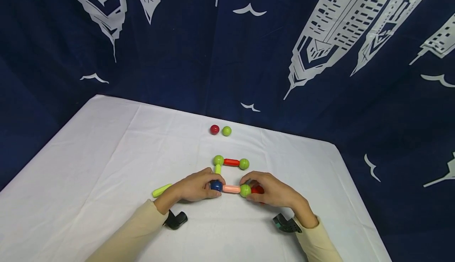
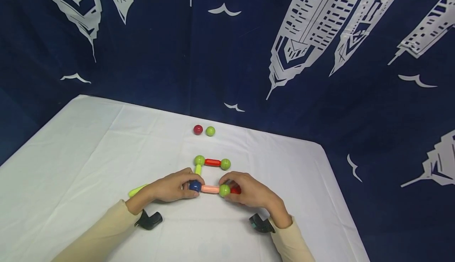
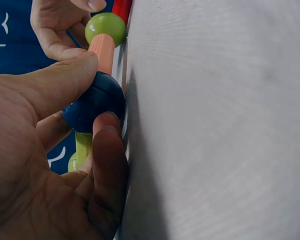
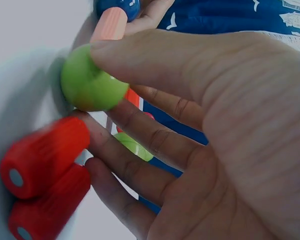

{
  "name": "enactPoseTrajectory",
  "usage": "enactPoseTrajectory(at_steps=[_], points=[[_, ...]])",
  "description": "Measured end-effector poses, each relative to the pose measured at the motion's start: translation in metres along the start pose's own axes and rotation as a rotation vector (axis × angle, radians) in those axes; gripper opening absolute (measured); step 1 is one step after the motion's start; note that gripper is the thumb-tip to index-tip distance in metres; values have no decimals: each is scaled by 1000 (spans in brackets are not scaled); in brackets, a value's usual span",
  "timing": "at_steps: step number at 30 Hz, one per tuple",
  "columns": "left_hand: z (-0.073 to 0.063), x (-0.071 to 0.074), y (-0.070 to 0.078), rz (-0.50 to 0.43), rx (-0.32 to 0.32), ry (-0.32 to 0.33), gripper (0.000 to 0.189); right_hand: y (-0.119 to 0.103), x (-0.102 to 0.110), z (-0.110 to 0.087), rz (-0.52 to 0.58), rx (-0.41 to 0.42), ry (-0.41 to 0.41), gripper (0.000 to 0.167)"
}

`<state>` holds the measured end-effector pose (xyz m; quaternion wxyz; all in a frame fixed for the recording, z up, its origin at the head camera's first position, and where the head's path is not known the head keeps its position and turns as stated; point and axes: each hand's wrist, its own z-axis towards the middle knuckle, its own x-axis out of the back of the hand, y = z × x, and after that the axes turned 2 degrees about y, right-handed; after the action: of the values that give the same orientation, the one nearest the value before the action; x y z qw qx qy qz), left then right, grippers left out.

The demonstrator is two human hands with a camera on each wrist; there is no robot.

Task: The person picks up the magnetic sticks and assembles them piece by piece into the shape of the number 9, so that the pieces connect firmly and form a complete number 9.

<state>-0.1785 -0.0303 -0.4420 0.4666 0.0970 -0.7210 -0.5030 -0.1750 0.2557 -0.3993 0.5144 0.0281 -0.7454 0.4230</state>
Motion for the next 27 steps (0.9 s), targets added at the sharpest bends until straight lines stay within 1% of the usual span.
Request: enactPoseTrajectory(at_steps=[5, 9, 12, 16, 22, 27], points=[[-1, 0, 1, 13, 0, 5, 27, 3, 6, -3, 26, -34, 16, 39], [0, -1, 1, -8, 1, 3, 25, 10, 12, -7, 25, -48, 31, 39], [0, -2, 1, -28, 0, 4, 24, 16, 16, -11, 13, -43, 40, 36], [-2, -2, 1, -8, -5, 4, 25, 23, 19, -16, 9, -55, 33, 31], [-3, -2, 0, 6, -11, 8, 27, 29, 21, -22, 9, -82, 5, 31], [-2, -2, 1, 12, -18, 11, 26, 29, 26, -21, -24, -158, -13, 29]])
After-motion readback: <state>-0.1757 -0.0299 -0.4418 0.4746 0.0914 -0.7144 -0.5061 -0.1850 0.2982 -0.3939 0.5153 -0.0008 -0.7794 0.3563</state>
